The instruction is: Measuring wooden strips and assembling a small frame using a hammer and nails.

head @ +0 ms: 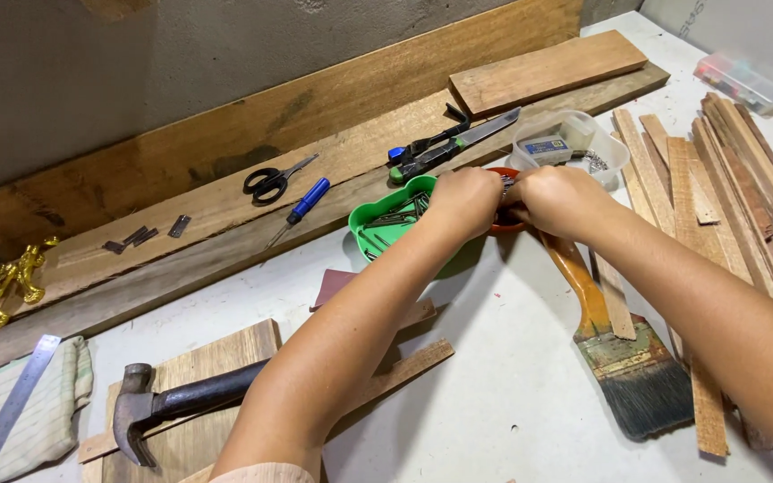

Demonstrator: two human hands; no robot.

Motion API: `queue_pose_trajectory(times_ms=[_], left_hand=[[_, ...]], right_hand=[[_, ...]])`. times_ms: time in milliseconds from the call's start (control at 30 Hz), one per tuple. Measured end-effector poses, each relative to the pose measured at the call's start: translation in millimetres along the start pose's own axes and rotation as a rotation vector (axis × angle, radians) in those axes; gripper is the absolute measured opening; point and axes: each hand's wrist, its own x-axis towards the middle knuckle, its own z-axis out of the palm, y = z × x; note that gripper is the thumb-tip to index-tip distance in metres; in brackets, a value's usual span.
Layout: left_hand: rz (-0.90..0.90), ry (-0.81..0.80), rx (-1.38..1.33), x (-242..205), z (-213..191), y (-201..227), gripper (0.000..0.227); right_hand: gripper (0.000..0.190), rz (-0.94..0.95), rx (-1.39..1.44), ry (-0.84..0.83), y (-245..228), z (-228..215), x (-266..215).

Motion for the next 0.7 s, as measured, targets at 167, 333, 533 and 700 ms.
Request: queue_pose_trajectory(times_ms=[167,333,533,700], left_hand=[[0.023,0.079,-0.037,-2.5,15.8,-1.1,0.007],[0.111,0.100,0.047,-11.1,14.3,1.3,0.008],[0.111,0.143,-0.080,-13.9,1.6,2.3,0.014],[-0.001,0.254,-0.667,-26.7,-14.4,4.3,0.014]], right_hand=[[0.014,-0.088,0.028,0.173,9.3,23.6,-1.5],[0.013,-0.089,0.057,0.178,9.0,19.8,-6.9],[0.016,-0.044,0.153,0.164,2.4,10.8,-15.6],[0.022,0.134,0.570,0.207,-8.3,0.8,-24.6]])
